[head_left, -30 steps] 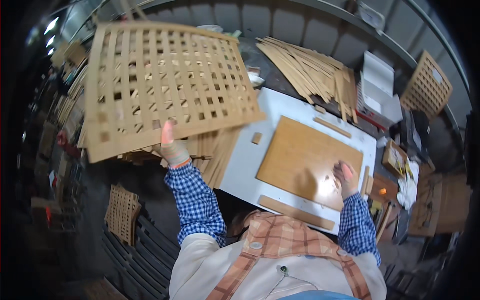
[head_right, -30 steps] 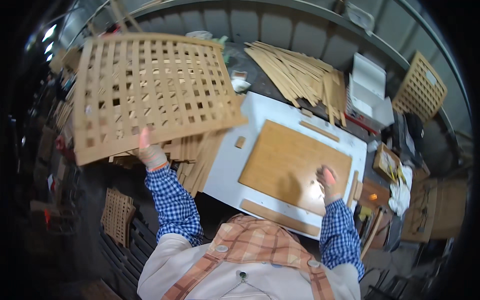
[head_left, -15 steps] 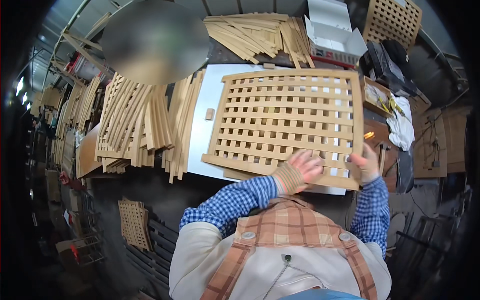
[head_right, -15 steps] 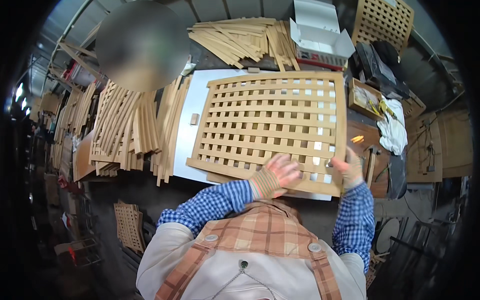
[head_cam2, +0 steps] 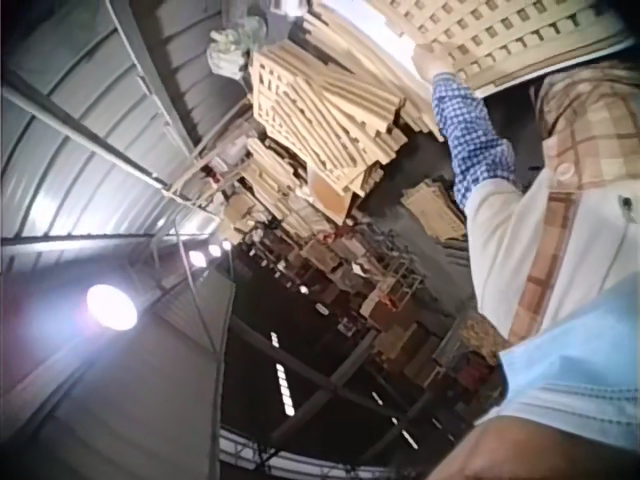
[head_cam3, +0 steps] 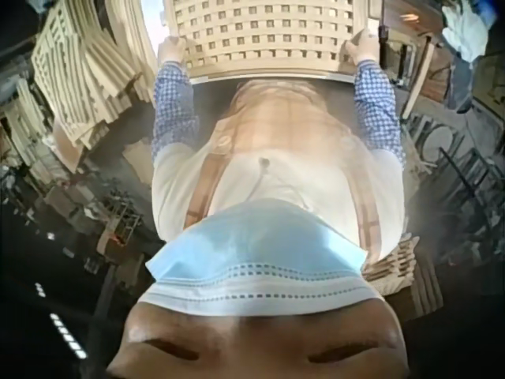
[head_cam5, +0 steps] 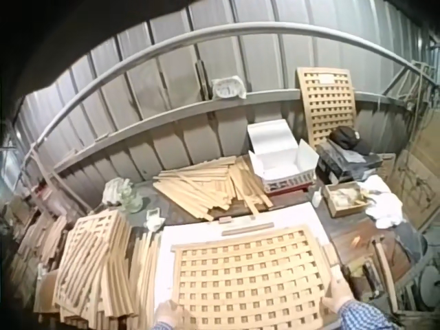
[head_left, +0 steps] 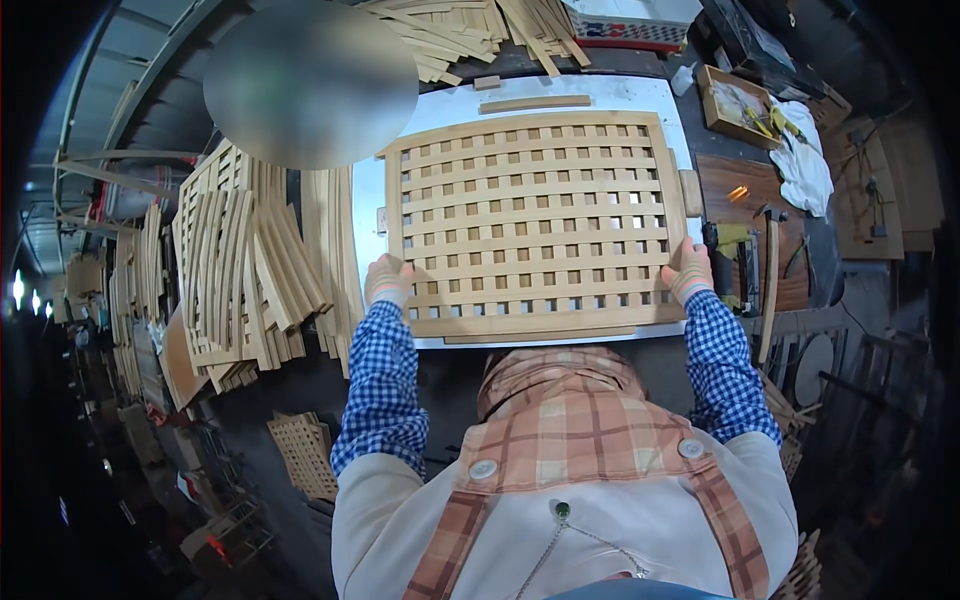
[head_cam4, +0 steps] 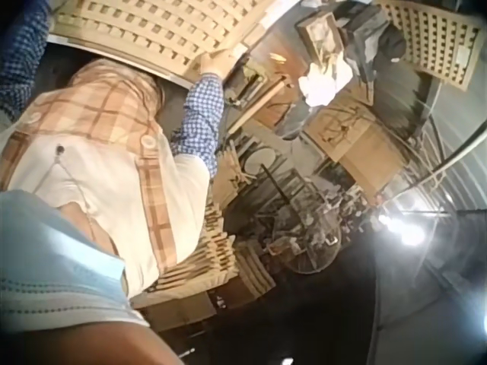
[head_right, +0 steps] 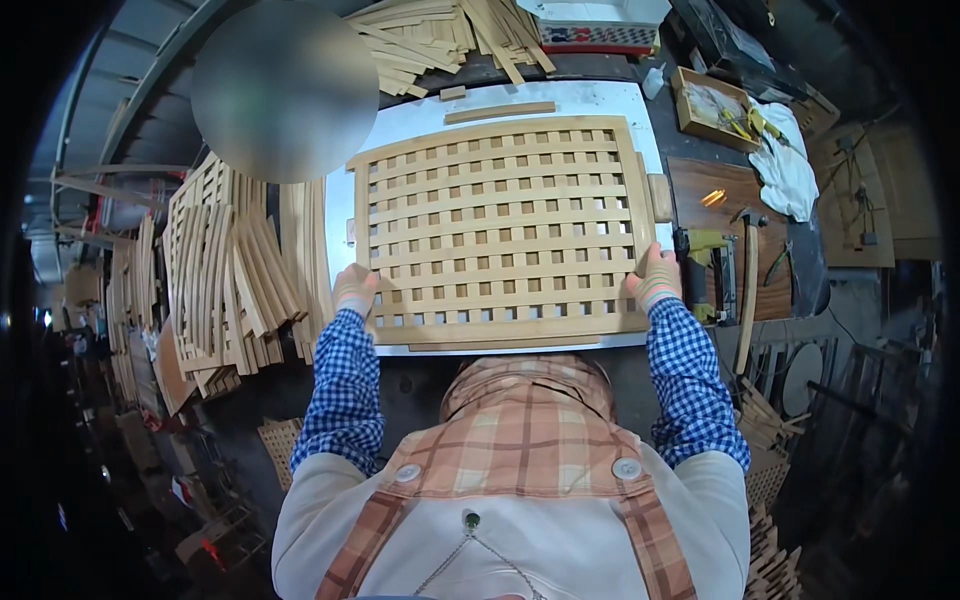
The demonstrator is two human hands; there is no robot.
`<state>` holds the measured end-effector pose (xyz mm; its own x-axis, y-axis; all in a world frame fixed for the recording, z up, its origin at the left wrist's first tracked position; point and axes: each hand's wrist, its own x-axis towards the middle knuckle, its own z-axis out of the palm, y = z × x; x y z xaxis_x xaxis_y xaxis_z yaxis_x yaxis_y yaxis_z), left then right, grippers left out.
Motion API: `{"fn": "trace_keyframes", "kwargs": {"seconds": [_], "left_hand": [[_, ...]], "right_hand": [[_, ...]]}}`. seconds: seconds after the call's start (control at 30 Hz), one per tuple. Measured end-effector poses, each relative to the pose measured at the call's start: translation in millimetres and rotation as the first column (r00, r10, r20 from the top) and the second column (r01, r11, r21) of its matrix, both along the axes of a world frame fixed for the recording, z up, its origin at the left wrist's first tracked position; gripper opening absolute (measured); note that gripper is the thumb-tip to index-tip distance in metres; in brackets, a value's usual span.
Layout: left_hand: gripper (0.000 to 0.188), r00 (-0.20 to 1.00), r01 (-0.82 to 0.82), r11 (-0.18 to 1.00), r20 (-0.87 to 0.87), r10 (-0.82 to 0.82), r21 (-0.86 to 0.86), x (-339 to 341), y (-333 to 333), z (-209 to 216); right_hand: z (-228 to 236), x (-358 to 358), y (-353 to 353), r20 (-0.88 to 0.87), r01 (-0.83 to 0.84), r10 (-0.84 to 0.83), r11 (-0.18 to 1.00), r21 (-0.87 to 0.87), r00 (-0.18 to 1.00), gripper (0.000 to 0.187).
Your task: The person assembles wooden lattice panels by arranging wooden slats onto a frame, fastening them with a nail gun, and stacking the completed panel onto a pile.
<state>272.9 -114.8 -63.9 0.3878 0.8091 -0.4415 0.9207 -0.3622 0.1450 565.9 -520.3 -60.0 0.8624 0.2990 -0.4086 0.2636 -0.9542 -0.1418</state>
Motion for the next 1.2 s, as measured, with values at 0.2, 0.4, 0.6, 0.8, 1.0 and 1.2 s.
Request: {"fn": "trace_keyframes", "kwargs": {"seconds": [0.2,0.4,0.6,0.8,1.0,1.2], "left_hand": [[0.047,0.998,0.063,0.995,-0.016,-0.062,0.083,-6.7,23.9,-17.5],[0.041,0.99,0.099,0.989,0.092,-0.109,0.106,-2.0,28.6,-18.8],[0.036,0.819,0.275,0.843,0.346,-0.457,0.462,47.9,-44.3,-27.3],[0.072,0.362,0.802,0.476,0.34,-0.868,0.361,92.8,-116.5,-37.5],[0.075,0.293,0.852,0.391,0.301,-0.907,0.348,81.4,-100.2,-46.9],[0.073,0.355,0.84,0.457,0.339,-0.871,0.294,77.8,-101.5,-39.0]], "right_hand": [[-0.8,12.6,23.0,-0.063,0.01,-0.017,0.994,-0.111,0.998,0.073],[-11.2,17.4,18.1,0.028,-0.081,0.084,0.994,-0.076,0.996,0.073],[-37.2,24.0,-32.0,0.018,0.11,-0.158,0.762,0.638,0.987,0.046],[-34.2,22.9,-101.8,0.248,0.221,-0.176,0.961,-0.167,0.953,0.076],[31.9,12.8,-85.5,-0.371,0.465,-0.284,0.471,0.75,0.884,0.026],[65.6,-95.8,20.1,-0.878,0.795,0.166,0.374,0.477,0.449,0.019]]}}
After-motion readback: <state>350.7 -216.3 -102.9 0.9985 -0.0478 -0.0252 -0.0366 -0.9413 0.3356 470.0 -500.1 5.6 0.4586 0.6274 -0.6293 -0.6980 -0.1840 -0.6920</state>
